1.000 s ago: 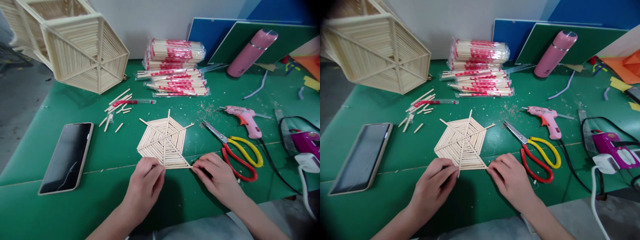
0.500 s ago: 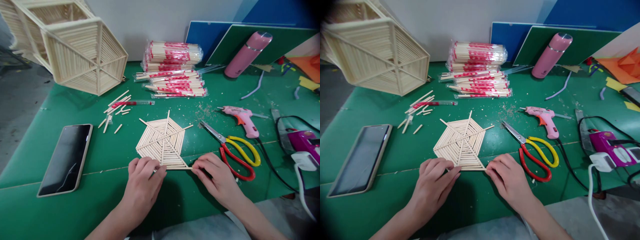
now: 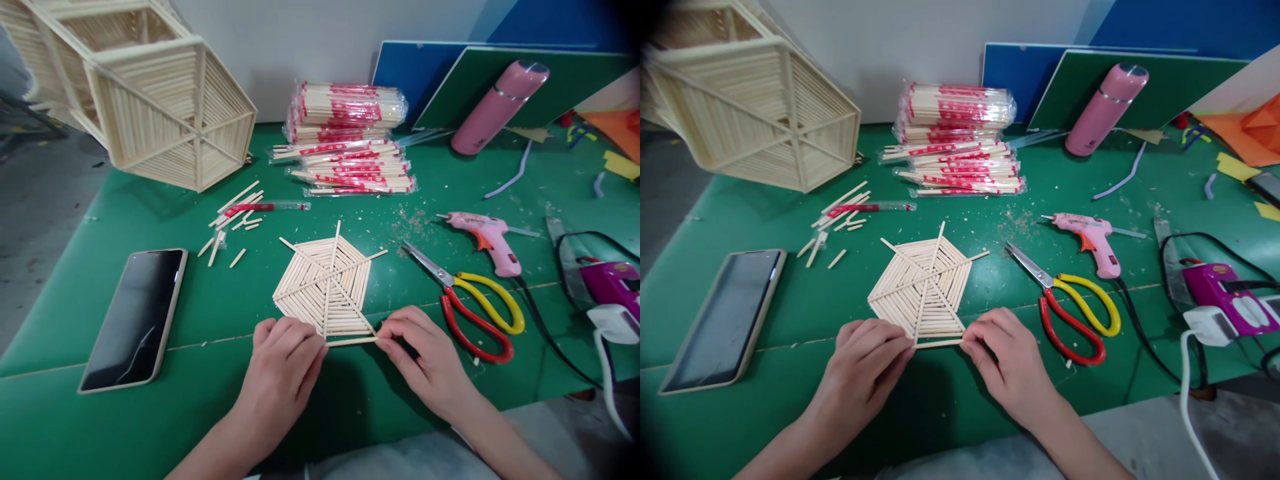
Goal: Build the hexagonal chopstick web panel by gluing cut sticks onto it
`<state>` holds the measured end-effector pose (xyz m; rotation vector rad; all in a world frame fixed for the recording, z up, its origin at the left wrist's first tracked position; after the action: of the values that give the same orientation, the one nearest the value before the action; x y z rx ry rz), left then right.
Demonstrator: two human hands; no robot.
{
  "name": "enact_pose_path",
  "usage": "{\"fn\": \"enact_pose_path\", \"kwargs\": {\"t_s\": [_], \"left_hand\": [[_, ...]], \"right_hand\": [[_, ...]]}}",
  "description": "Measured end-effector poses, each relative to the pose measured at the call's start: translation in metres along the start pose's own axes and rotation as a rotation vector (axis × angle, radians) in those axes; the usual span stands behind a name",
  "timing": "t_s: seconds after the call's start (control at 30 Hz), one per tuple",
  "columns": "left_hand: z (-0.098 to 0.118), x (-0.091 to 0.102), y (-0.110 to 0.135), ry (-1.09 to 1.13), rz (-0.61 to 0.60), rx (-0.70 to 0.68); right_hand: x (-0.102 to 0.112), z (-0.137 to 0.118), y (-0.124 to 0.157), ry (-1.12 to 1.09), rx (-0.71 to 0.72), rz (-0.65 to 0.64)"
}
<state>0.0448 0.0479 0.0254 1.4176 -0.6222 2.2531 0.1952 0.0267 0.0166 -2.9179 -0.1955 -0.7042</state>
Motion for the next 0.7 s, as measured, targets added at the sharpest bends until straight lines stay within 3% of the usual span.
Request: {"fn": "enact_pose_path", "kwargs": {"t_s": [0.17, 0.37, 0.7], "left_hand": [[-0.006, 0.003, 0.005, -0.041, 0.011, -0.071], [-0.007, -0.001, 0.004, -0.040, -0.050, -0.107], [0.004, -0.010, 0.003, -0.077, -0.106, -0.090]], "right_hand": [[0.005, 0.006, 0.007, 0.072, 0.002, 0.068], [-0.003, 0.010, 0.005, 0.275, 0.025, 0.034], [0.000, 0.006, 0.005, 0.235, 0.048, 0.032]]}}
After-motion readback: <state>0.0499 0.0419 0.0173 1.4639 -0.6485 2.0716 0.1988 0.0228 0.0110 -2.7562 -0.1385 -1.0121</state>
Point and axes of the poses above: each hand's wrist, its own y-axis away from the middle knuckle, its own x-axis out of the back of the hand, z = x × y, the point moved 9 cm from there along -y, towards the middle knuckle, and after that the axes turned 11 degrees about -y, right-handed, at the moved point
